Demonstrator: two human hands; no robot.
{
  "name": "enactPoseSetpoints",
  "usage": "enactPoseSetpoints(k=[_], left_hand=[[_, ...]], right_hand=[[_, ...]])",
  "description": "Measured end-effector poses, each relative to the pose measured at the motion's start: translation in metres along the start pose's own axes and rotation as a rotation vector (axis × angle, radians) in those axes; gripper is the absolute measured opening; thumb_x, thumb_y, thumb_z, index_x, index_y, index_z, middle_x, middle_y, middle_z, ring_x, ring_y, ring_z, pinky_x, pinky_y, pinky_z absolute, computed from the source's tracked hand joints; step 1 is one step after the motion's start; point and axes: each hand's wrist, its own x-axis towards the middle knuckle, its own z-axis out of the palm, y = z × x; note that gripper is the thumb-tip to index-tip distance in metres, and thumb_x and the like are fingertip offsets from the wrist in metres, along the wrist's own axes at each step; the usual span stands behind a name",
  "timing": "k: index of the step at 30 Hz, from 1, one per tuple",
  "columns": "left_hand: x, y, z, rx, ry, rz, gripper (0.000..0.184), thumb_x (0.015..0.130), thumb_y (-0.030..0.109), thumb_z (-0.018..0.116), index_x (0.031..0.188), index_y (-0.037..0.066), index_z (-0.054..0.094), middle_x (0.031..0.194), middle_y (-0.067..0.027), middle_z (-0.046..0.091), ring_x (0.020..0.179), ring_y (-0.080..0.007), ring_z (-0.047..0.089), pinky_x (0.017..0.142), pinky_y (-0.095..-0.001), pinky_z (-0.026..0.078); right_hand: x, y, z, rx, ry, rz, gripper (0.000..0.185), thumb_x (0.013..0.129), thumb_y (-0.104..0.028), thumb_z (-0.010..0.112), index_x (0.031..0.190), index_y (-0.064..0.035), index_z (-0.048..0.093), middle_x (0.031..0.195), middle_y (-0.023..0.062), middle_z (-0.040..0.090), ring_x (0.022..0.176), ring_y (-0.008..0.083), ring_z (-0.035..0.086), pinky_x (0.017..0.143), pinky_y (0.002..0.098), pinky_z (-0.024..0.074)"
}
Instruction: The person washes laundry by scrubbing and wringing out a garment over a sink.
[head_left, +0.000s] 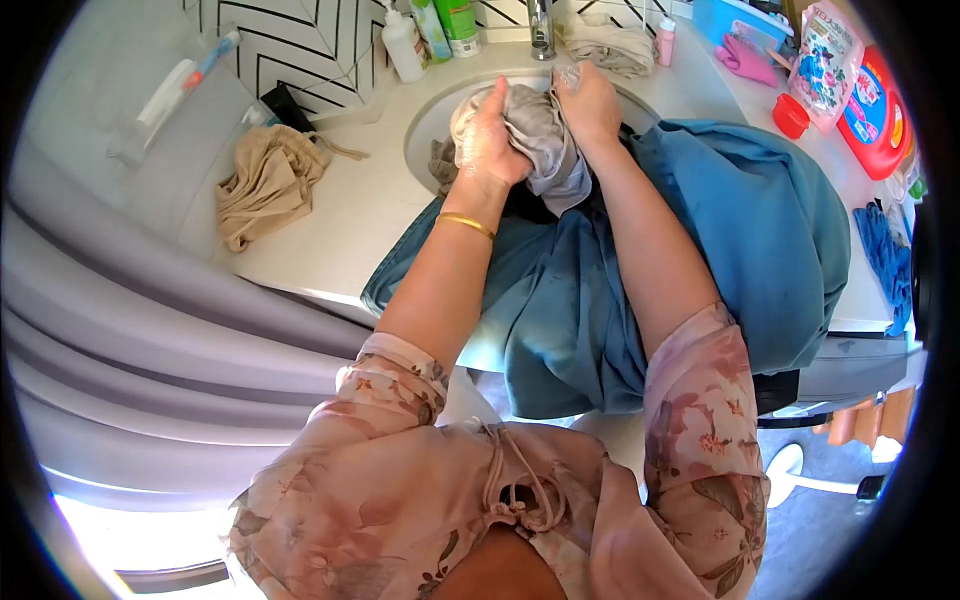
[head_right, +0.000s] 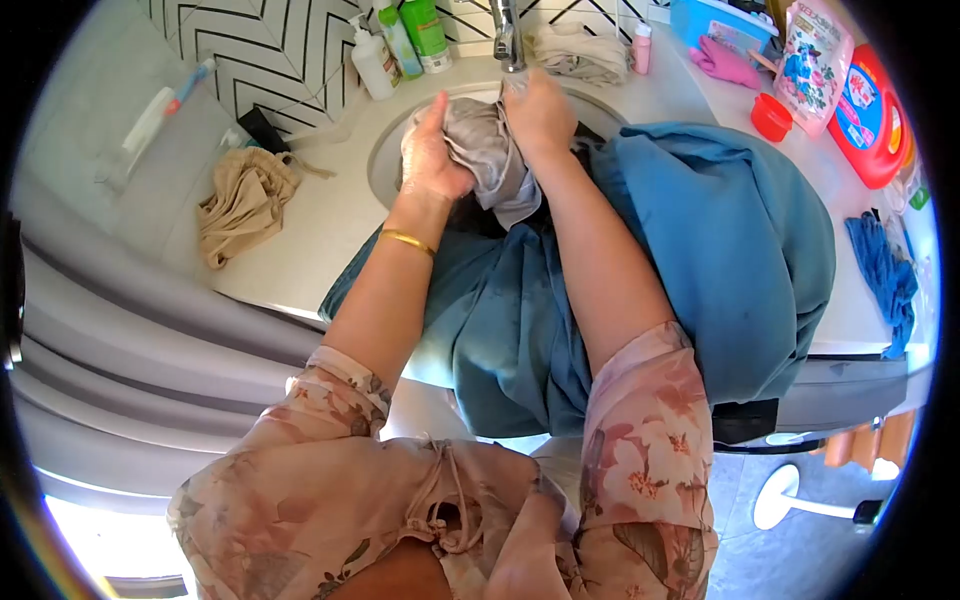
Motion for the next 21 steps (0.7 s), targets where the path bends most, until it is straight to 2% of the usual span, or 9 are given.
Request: enactPoseSetpoints(k=[3, 6, 10, 14, 16, 17, 18, 20, 21], left_hand=[[0.004, 0.009, -0.013, -0.171, -0.102, 0.048, 0.04, 0.086, 0.036, 0.039, 0.107, 0.003, 0.047, 0.111, -0.0132, 0.049, 0.104, -0.0287, 0.046, 0.092, -0.0413, 0.033], [0.011, 0.024, -0.028, -0.281, -0.178, 0.113, 0.041, 0.087, 0.036, 0.037, 0.112, 0.003, 0.041, 0.122, -0.0125, 0.04, 0.112, -0.0282, 0.037, 0.097, -0.0414, 0.026], [0.008, 0.026, -0.026, -0.326, -0.139, 0.235, 0.038, 0.086, 0.034, 0.039, 0.111, 0.005, 0.042, 0.121, -0.0107, 0.04, 0.111, -0.027, 0.038, 0.097, -0.0418, 0.027], [0.006, 0.027, -0.024, -0.358, -0.093, 0.263, 0.04, 0.085, 0.033, 0.044, 0.113, 0.005, 0.04, 0.122, -0.0108, 0.04, 0.112, -0.0277, 0.037, 0.097, -0.0426, 0.027], [0.012, 0.029, -0.032, -0.336, -0.088, 0.248, 0.042, 0.084, 0.033, 0.045, 0.115, 0.005, 0.039, 0.122, -0.0111, 0.039, 0.112, -0.0282, 0.037, 0.097, -0.043, 0.026], [0.013, 0.029, -0.033, -0.326, -0.083, 0.239, 0.043, 0.084, 0.033, 0.046, 0.116, 0.004, 0.038, 0.123, -0.0112, 0.039, 0.112, -0.0284, 0.037, 0.097, -0.0433, 0.026], [0.013, 0.029, -0.034, -0.314, -0.034, 0.22, 0.045, 0.084, 0.031, 0.045, 0.118, 0.003, 0.036, 0.124, -0.0124, 0.037, 0.114, -0.0291, 0.035, 0.098, -0.0436, 0.024], [0.012, 0.027, -0.031, -0.292, 0.064, 0.188, 0.048, 0.085, 0.028, 0.043, 0.123, 0.0, 0.031, 0.127, -0.0148, 0.034, 0.118, -0.0304, 0.032, 0.1, -0.0442, 0.022], [0.013, 0.025, -0.03, -0.239, 0.174, 0.176, 0.047, 0.085, 0.028, 0.042, 0.122, 0.001, 0.031, 0.127, -0.0148, 0.034, 0.118, -0.0301, 0.031, 0.101, -0.0437, 0.021]], right_hand=[[0.016, 0.037, 0.008, -0.018, 0.199, -0.033, 0.031, 0.07, -0.031, 0.06, 0.087, -0.0057, 0.056, 0.089, 0.0133, 0.058, 0.086, 0.0316, 0.054, 0.072, 0.0412, 0.0437], [0.016, 0.018, -0.02, -0.183, -0.025, 0.032, 0.035, 0.068, -0.035, 0.061, 0.087, -0.0054, 0.057, 0.092, 0.0148, 0.057, 0.089, 0.0325, 0.052, 0.073, 0.0407, 0.0435], [0.013, 0.002, -0.031, 0.069, -0.524, 0.122, 0.053, 0.062, -0.045, 0.065, 0.082, 0.0031, 0.059, 0.091, 0.0193, 0.058, 0.086, 0.0271, 0.055, 0.076, 0.0348, 0.0421], [-0.018, 0.004, -0.004, -0.01, -0.961, -0.243, 0.057, 0.066, -0.044, 0.064, 0.099, 0.0029, 0.056, 0.093, 0.0223, 0.058, 0.09, 0.0285, 0.055, 0.078, 0.033, 0.0416], [-0.026, 0.008, 0.016, -0.184, -0.921, -0.148, 0.046, 0.072, -0.036, 0.06, 0.1, -0.0003, 0.056, 0.097, 0.0223, 0.057, 0.092, 0.0288, 0.054, 0.078, 0.0329, 0.0414], [-0.021, 0.017, 0.022, -0.07, -0.877, -0.061, 0.034, 0.077, -0.03, 0.055, 0.099, -0.0036, 0.057, 0.093, 0.0181, 0.059, 0.09, 0.0285, 0.055, 0.078, 0.0337, 0.0417], [-0.015, 0.026, 0.025, 0.23, -0.784, 0.208, 0.033, 0.076, -0.027, 0.054, 0.091, 0.0019, 0.058, 0.091, 0.0203, 0.059, 0.085, 0.0294, 0.057, 0.077, 0.0341, 0.0435], [-0.006, 0.016, 0.011, 0.776, -0.478, 0.767, 0.025, 0.079, -0.023, 0.049, 0.085, 0.0, 0.059, 0.079, 0.0152, 0.061, 0.077, 0.0287, 0.058, 0.071, 0.036, 0.045], [-0.001, 0.009, 0.002, 0.891, -0.463, 0.774, 0.025, 0.081, -0.021, 0.045, 0.096, -0.0033, 0.054, 0.091, 0.014, 0.058, 0.086, 0.024, 0.055, 0.074, 0.0424, 0.0427]])
